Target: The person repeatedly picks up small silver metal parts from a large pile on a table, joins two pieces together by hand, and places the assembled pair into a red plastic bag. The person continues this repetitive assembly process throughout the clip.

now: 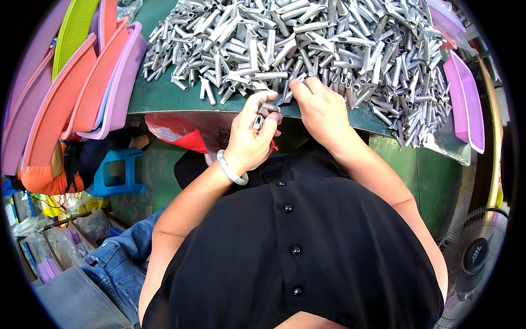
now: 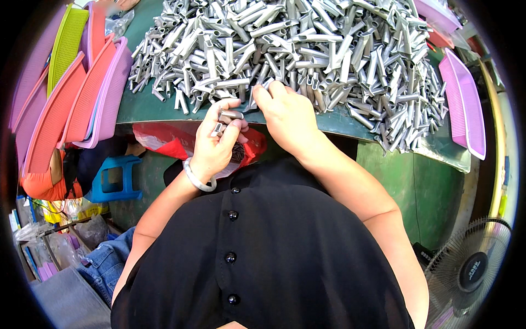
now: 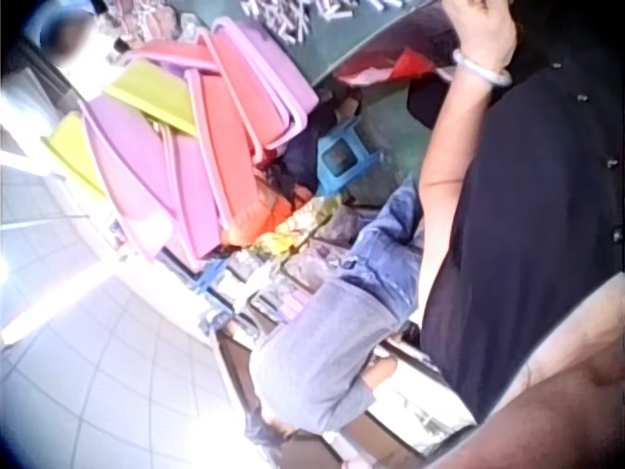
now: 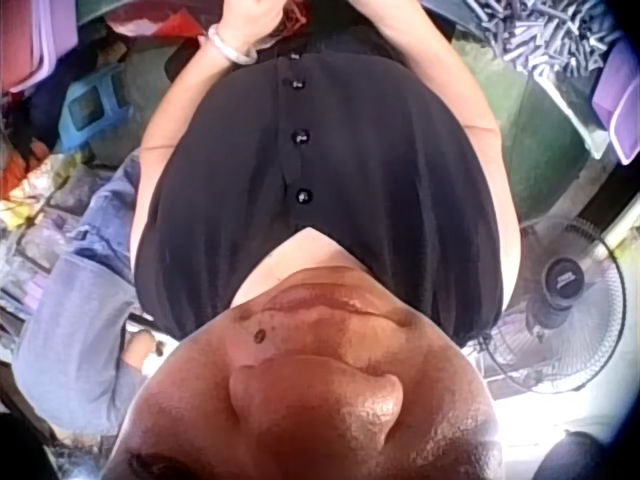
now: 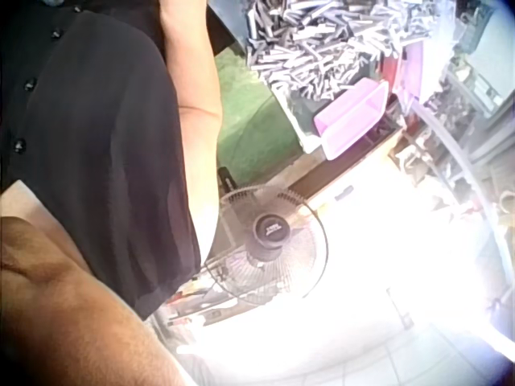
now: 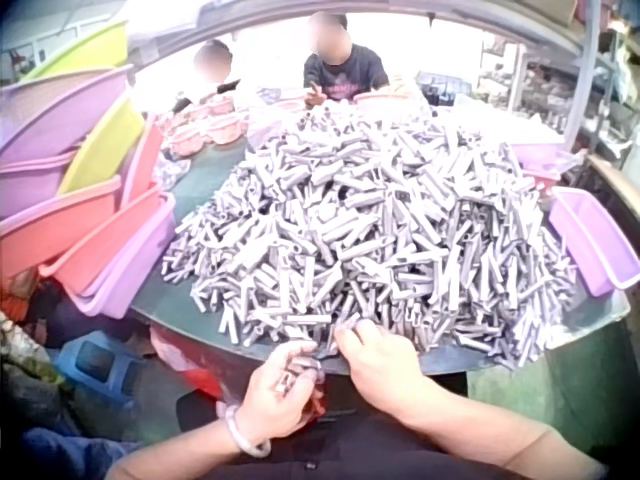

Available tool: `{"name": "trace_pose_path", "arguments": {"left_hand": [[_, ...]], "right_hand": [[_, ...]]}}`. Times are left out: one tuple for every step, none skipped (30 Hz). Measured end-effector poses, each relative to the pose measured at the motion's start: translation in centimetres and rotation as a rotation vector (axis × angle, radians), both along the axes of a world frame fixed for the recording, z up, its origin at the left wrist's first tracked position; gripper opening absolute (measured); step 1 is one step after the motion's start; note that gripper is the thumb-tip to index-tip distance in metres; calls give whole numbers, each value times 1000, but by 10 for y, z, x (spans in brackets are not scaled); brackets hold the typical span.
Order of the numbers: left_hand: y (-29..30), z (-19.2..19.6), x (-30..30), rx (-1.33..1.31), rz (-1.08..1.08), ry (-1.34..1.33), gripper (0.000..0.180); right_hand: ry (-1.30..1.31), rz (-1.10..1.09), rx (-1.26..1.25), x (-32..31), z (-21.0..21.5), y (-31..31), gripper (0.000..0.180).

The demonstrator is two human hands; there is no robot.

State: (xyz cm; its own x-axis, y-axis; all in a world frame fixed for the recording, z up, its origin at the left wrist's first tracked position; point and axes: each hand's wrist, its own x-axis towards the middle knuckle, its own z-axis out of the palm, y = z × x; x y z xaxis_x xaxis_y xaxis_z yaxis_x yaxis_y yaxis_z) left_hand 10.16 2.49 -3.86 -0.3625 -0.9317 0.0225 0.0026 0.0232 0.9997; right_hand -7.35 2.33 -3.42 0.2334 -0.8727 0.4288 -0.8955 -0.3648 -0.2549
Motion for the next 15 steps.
{"name": "trace_pose_path", "arguments": {"left_hand": [[-1, -3, 2, 24, -2, 5, 31], [-1, -4, 3, 47, -4, 11, 34], [-2, -5, 2, -20, 26, 6, 32], [-3, -6, 2, -87, 56, 2, 31], [-3, -7, 1, -154, 85, -2, 29], [-3, -4, 1, -147, 64, 4, 30], [-3, 2, 0, -139, 42, 11, 31], [-3, 6, -1, -132, 20, 17, 32], [-4, 9, -2, -143, 16, 23, 32], [-4, 11, -4, -154, 12, 30, 32], [-3, 13, -7, -165, 8, 36, 31], [-3, 14, -9, -175, 3, 42, 31], [-6, 12, -10, -329, 27, 9, 30], [-8, 13, -10, -405, 27, -25, 30], [-9, 16, -10, -481, 26, -58, 29]], "right_hand": [[-19, 2, -3, -1, -1, 0, 26], [-124, 34, 10, -2, 1, 1, 24], [-229, 65, 26, -4, 3, 3, 23], [-334, 95, 41, -6, 4, 4, 21], [-494, 143, 67, -9, 3, 4, 19], [-550, 161, 113, -10, 5, 6, 19], [-607, 178, 159, -10, 8, 10, 19], [-663, 195, 204, -11, 12, 13, 19], [-629, 210, 219, -12, 15, 15, 20], [-617, 226, 199, -12, 18, 17, 20], [-604, 242, 180, -12, 20, 19, 19], [-593, 257, 160, -12, 21, 20, 19], [-607, 275, 146, -11, 20, 20, 19], [-591, 276, 146, -12, 21, 21, 19], [-574, 277, 146, -12, 23, 22, 18]]}}
